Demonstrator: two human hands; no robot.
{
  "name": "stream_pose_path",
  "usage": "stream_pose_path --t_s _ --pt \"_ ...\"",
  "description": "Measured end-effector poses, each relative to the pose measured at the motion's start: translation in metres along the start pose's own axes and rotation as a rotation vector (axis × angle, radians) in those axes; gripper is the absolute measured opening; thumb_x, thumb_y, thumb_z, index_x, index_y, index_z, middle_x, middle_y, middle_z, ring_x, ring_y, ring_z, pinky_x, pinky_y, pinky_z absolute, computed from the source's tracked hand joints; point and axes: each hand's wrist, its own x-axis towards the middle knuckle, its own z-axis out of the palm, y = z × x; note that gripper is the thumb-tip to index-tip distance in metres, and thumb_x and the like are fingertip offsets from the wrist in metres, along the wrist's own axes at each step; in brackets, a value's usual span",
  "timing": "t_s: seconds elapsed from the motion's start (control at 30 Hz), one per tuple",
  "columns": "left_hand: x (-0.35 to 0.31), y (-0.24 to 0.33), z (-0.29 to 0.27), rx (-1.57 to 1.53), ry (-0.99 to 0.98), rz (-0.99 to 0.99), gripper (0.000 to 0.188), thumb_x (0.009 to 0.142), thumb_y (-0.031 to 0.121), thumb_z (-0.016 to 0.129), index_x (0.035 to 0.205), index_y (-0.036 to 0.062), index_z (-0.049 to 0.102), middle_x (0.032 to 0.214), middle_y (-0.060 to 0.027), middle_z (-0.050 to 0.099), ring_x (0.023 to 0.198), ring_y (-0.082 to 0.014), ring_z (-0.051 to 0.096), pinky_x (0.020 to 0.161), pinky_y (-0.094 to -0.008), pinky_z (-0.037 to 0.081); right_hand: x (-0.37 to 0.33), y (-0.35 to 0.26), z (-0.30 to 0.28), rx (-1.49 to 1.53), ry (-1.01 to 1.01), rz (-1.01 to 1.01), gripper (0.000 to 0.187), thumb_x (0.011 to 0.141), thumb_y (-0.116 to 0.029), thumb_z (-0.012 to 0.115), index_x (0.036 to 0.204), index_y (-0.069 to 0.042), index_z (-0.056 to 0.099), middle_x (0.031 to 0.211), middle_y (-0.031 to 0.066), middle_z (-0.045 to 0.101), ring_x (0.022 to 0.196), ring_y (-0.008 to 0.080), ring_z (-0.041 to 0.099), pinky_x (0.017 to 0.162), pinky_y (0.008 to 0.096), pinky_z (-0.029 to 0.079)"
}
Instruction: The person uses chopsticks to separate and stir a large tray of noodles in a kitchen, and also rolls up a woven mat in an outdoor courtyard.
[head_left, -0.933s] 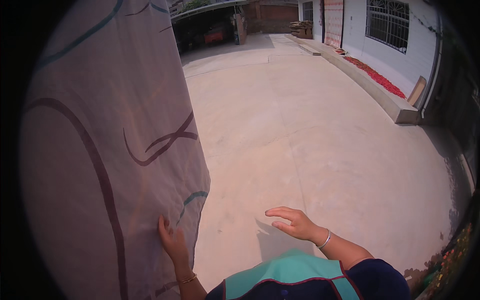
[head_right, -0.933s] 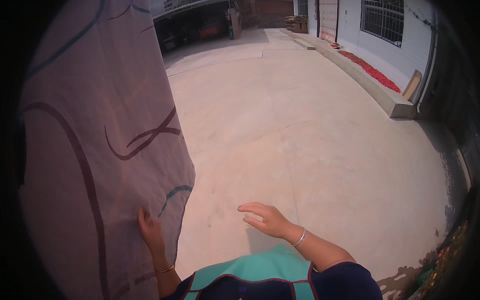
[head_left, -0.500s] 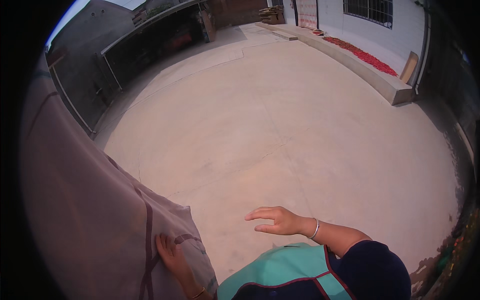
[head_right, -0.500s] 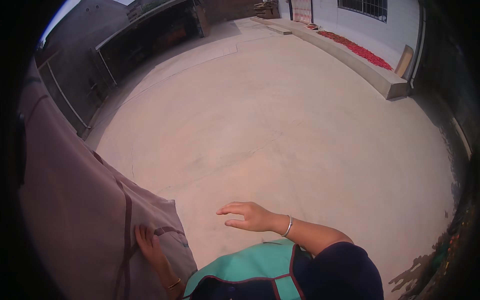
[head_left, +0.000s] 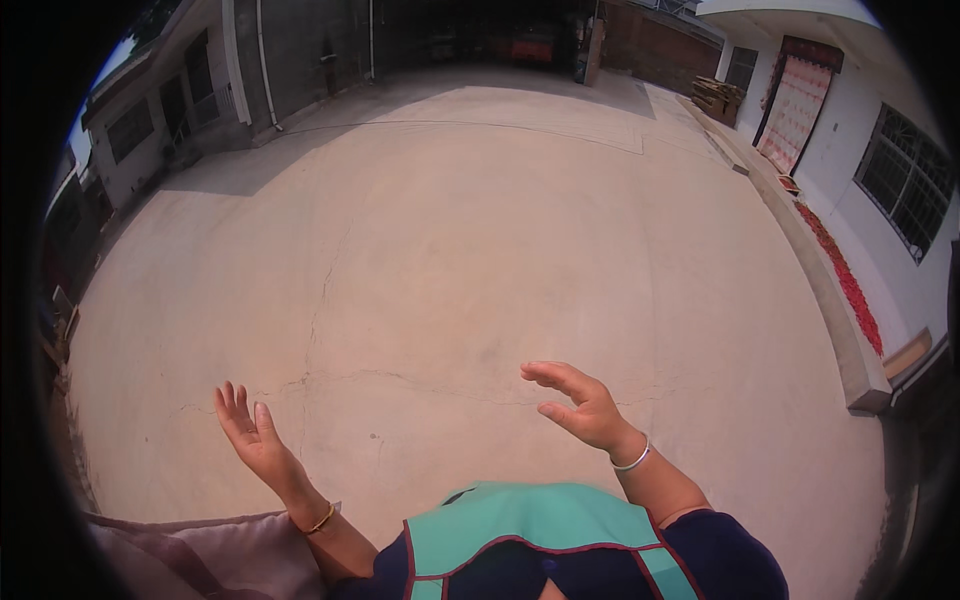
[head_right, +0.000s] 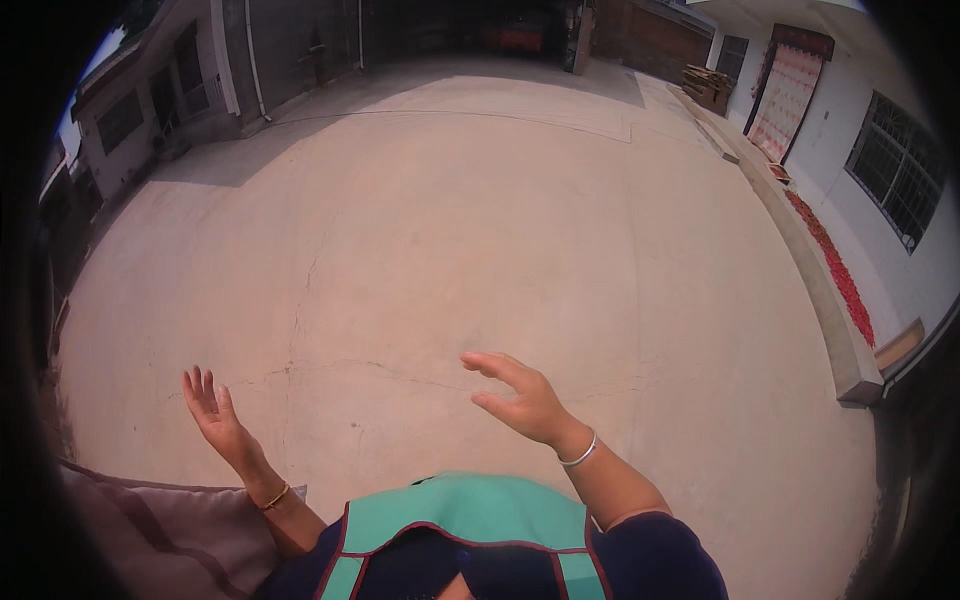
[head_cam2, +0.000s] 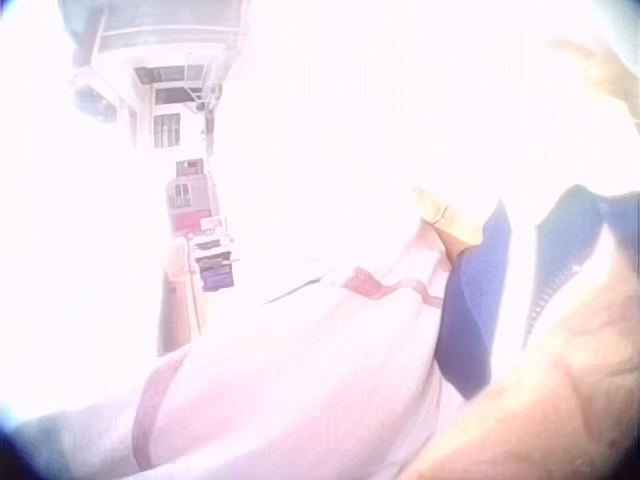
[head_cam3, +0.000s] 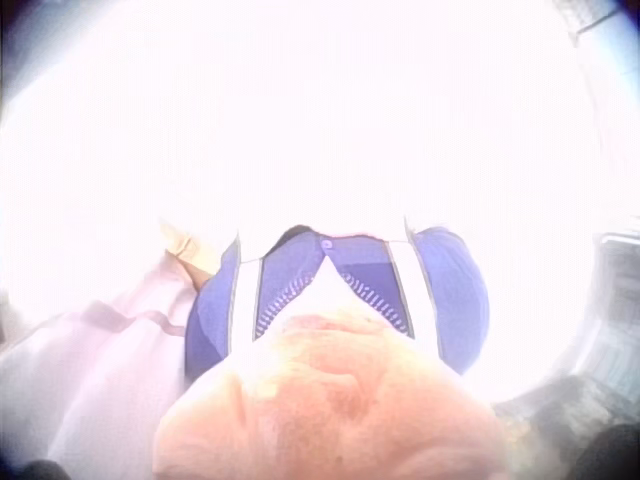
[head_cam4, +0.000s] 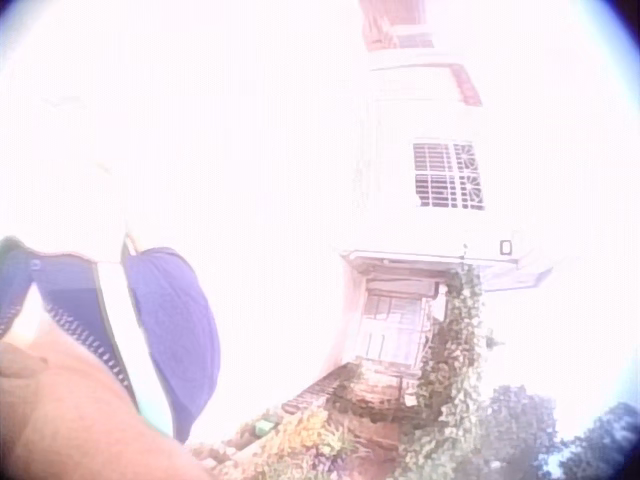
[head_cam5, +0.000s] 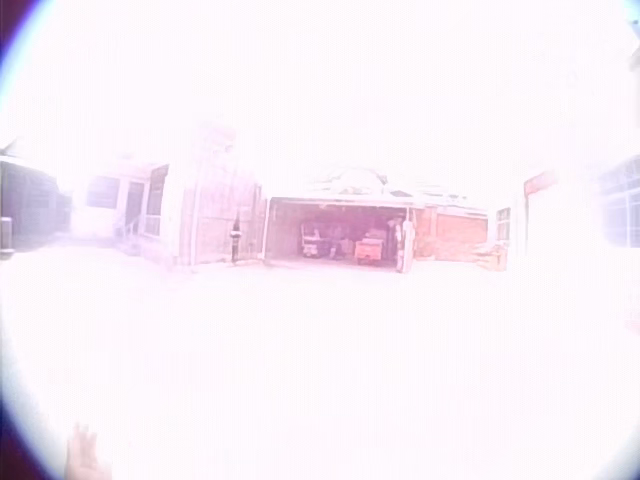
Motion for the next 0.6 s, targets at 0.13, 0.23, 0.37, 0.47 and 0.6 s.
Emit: stream_pose_path --t_s 0.13,0.23,0.37,0.47,0.6 --pt "0.1 -0.04 0.038 -0.051 -0.13 -0.019 0.055 0.089 0.001 0.046 0.141 0.0027 0.029 0.141 -0.0149 0.039 0.128 -0.0244 0.04 0.104 -0.037 0.033 0.085 0.054 -0.015 0.081 0.16 0.057 0.044 0.085 -0.004 0.061 0.127 -0.001 0.05 0.124 0.0103 0.055 0.115 0.0211 0.054 0.099 0.0338 0.042" --pt "0.169 -0.079 0.077 -0.187 -0.364 -0.158 0.057 0.087 0.003 0.049 0.141 0.0028 0.03 0.138 -0.0153 0.041 0.126 -0.0257 0.043 0.102 -0.0387 0.036 0.151 0.108 -0.017 0.278 0.324 0.15 0.047 0.088 -0.012 0.059 0.13 -0.001 0.046 0.126 0.0115 0.054 0.116 0.0234 0.053 0.098 0.0362 0.042" --pt "0.262 -0.152 0.09 -0.347 -0.438 -0.277 0.064 0.085 0.013 0.056 0.142 0.0032 0.029 0.136 -0.0174 0.042 0.122 -0.0283 0.047 0.1 -0.0398 0.04 0.302 0.162 0.017 0.439 0.31 0.127 0.055 0.088 -0.025 0.061 0.134 -0.002 0.042 0.128 0.0129 0.052 0.117 0.0262 0.053 0.098 0.0375 0.043" --pt "0.331 -0.193 0.075 -0.417 -0.321 -0.347 0.07 0.083 0.021 0.06 0.142 0.0034 0.028 0.136 -0.0176 0.042 0.121 -0.0292 0.047 0.098 -0.0394 0.041 0.456 0.189 0.075 0.64 0.106 0.045 0.064 0.086 -0.031 0.063 0.138 -0.004 0.036 0.132 0.0133 0.048 0.119 0.028 0.051 0.099 0.0387 0.042" --pt "0.415 -0.237 0.033 -0.364 -0.119 -0.314 0.078 0.082 0.035 0.061 0.143 0.0037 0.023 0.137 -0.0179 0.04 0.123 -0.0299 0.045 0.099 -0.0399 0.04 0.671 0.189 0.201 0.881 -0.316 0.033 0.08 0.083 -0.041 0.066 0.144 -0.009 0.025 0.138 0.0147 0.041 0.125 0.0308 0.045 0.102 0.0419 0.039"
